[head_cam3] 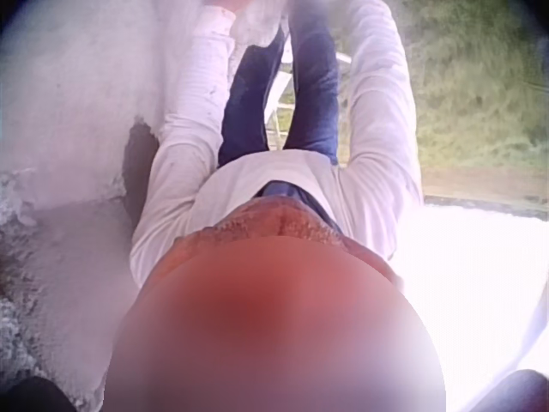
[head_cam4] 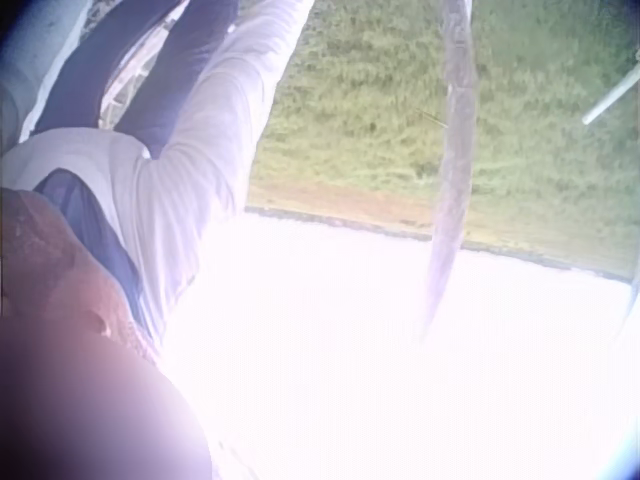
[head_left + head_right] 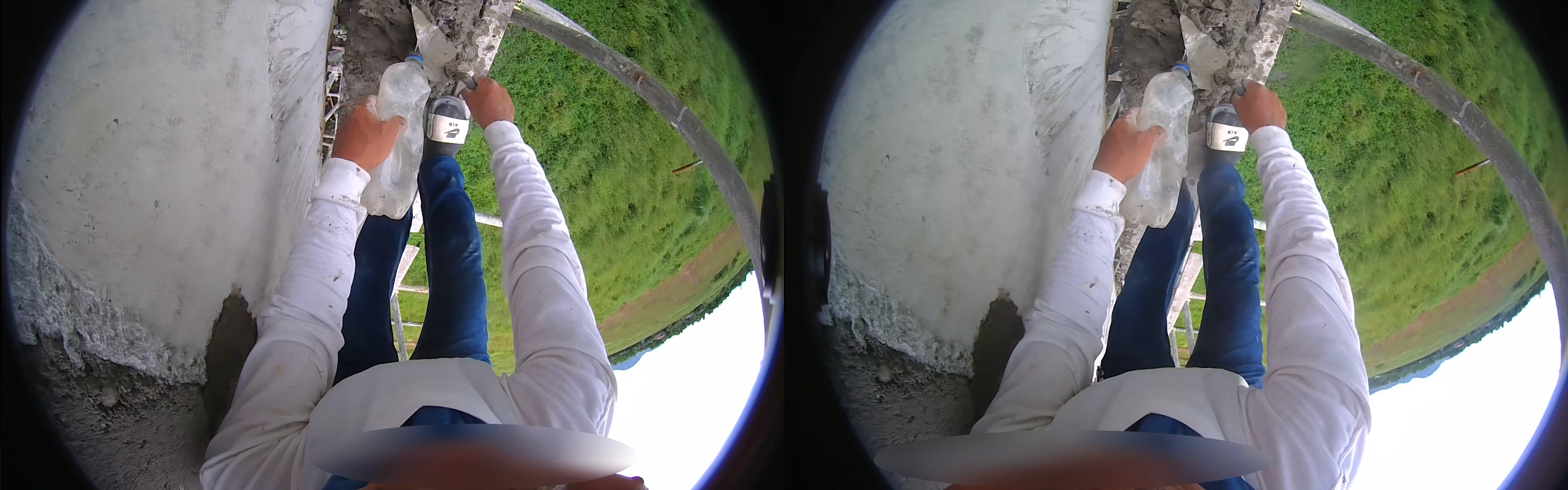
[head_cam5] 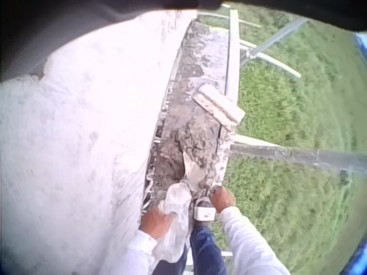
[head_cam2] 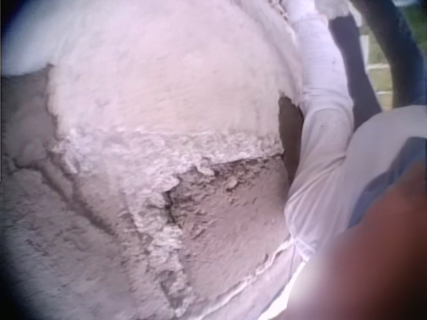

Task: The person scoops wet cement from a wooden board with a trowel and applies it to a vertical concrete wall. They smooth the surface with a wooden float, then pour water from a plastic bottle onto the wall while continuing to smooth the cement. The person repeats scooping and applying cement to adjacent sections of the wall.

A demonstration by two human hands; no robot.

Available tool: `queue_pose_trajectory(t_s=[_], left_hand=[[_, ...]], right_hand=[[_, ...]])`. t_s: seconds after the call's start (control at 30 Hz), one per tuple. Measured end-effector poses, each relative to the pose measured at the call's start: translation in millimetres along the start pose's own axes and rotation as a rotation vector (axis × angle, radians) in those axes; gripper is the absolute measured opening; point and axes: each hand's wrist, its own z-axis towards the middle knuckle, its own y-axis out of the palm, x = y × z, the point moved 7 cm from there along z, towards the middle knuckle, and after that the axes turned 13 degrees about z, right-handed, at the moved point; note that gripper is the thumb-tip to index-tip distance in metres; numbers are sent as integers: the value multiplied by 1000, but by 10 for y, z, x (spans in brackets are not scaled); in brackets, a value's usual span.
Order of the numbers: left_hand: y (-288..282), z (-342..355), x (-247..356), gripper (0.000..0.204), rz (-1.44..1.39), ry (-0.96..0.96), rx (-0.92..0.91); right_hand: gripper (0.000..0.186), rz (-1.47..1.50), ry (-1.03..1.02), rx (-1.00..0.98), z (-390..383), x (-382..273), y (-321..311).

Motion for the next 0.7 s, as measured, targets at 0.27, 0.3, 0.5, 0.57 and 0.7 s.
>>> queue_pose_trajectory(t_s=[0.27, 0.3, 0.5, 0.57, 0.7], left_hand=[[242, -540, -724, 63, -255, -37, 164], [321, -682, -880, 66, -284, -67, 165], [709, -1133, -1507, 61, -446, -181, 197], [783, -1118, -1599, 62, -479, -224, 184], [780, -1078, -1532, 61, -426, -185, 188]], right_hand=[[37, -93, -33, -299, -576, 542, 433], [41, -136, -25, -379, -602, 592, 608], [34, -260, -37, -528, -183, 479, 1308], [31, -422, -45, -500, 107, 436, 1275], [27, -511, -236, -392, 350, 275, 992]])
